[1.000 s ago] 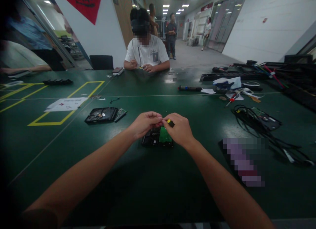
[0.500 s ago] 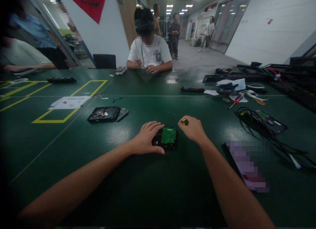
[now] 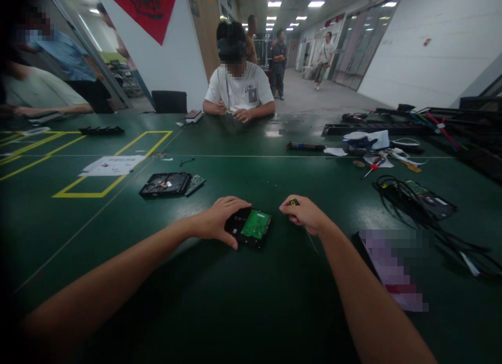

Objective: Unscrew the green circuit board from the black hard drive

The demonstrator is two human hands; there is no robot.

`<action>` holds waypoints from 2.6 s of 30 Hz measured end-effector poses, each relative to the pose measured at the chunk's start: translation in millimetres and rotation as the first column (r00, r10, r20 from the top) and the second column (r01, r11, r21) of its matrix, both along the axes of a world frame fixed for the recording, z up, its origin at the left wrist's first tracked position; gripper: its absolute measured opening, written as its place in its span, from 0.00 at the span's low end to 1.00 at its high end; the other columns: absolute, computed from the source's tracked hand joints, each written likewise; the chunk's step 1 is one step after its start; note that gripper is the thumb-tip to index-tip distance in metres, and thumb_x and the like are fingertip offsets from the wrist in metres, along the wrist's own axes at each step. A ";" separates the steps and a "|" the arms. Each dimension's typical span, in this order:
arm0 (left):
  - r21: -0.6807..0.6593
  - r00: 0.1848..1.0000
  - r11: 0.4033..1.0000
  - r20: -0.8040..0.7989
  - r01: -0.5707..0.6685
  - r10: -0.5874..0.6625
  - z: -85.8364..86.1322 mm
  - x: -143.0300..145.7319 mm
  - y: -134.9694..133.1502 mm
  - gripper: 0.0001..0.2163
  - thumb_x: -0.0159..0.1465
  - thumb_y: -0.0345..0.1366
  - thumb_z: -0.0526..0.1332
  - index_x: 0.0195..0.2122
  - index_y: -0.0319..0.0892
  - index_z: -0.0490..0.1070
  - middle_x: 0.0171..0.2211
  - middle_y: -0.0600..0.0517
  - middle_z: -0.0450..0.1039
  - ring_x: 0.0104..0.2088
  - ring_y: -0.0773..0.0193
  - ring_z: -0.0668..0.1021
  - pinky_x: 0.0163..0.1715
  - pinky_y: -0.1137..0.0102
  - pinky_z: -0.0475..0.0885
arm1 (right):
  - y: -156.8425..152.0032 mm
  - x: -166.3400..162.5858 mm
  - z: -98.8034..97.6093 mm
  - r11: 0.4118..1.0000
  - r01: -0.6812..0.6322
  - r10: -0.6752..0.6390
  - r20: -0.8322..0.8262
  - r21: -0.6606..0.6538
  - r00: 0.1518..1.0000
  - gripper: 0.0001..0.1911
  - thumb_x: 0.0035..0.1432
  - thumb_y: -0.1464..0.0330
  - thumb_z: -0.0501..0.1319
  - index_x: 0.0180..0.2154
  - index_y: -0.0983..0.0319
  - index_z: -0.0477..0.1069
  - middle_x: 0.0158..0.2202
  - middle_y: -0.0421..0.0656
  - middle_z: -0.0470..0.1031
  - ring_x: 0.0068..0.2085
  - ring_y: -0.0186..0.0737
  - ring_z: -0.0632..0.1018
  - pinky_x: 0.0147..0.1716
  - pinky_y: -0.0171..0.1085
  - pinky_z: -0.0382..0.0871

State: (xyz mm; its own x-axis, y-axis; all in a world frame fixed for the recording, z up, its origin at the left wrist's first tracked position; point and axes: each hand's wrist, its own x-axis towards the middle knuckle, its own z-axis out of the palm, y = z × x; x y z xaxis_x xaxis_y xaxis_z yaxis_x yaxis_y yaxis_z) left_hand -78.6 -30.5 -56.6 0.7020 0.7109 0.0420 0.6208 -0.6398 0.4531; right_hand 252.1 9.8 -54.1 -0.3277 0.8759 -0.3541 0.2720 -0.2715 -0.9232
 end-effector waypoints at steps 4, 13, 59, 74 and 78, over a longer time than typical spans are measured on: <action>-0.085 0.998 0.996 -0.067 0.016 -0.021 9.7 -13.4 10.1 0.55 0.52 0.54 0.79 0.76 0.56 0.51 0.75 0.44 0.55 0.76 0.37 0.54 0.71 0.39 0.53 | -0.6 -5.6 -0.1 0.999 -0.028 0.027 -0.065 -0.015 0.998 0.15 0.51 0.62 0.73 0.36 0.61 0.73 0.31 0.40 0.75 0.22 0.27 0.65 0.18 0.31 0.45; 0.022 0.930 0.930 0.004 -0.368 0.368 -3.0 -26.1 -35.9 0.53 0.54 0.58 0.76 0.76 0.53 0.52 0.77 0.39 0.45 0.75 0.31 0.54 0.69 0.35 0.58 | -5.2 -16.7 5.8 0.995 -0.101 0.101 -0.041 0.001 0.994 0.13 0.53 0.62 0.73 0.36 0.60 0.76 0.43 0.51 0.83 0.29 0.34 0.75 0.22 0.34 0.61; 0.341 0.990 0.931 0.099 -0.129 0.101 -25.2 42.2 -74.0 0.27 0.68 0.47 0.66 0.66 0.46 0.68 0.68 0.41 0.66 0.69 0.41 0.65 0.67 0.43 0.64 | -34.4 -38.0 8.7 0.908 -0.272 0.151 0.354 0.319 0.923 0.10 0.61 0.58 0.67 0.36 0.57 0.78 0.29 0.39 0.76 0.29 0.38 0.73 0.30 0.38 0.62; 0.339 0.993 0.934 0.053 -0.118 0.106 -24.2 45.4 -77.3 0.22 0.71 0.42 0.62 0.65 0.45 0.70 0.67 0.41 0.68 0.68 0.42 0.68 0.65 0.45 0.67 | -29.6 -35.3 -0.1 0.940 -0.236 0.157 0.301 0.247 0.941 0.11 0.61 0.56 0.67 0.38 0.57 0.78 0.22 0.36 0.68 0.24 0.36 0.67 0.26 0.37 0.56; 0.321 0.993 0.941 0.070 -0.108 0.090 -26.0 43.3 -76.5 0.23 0.72 0.43 0.61 0.66 0.45 0.69 0.68 0.41 0.68 0.68 0.43 0.68 0.66 0.44 0.67 | -31.5 -35.2 2.6 0.924 -0.262 0.170 0.315 0.279 0.934 0.10 0.62 0.58 0.67 0.37 0.57 0.79 0.26 0.38 0.73 0.27 0.38 0.70 0.29 0.38 0.60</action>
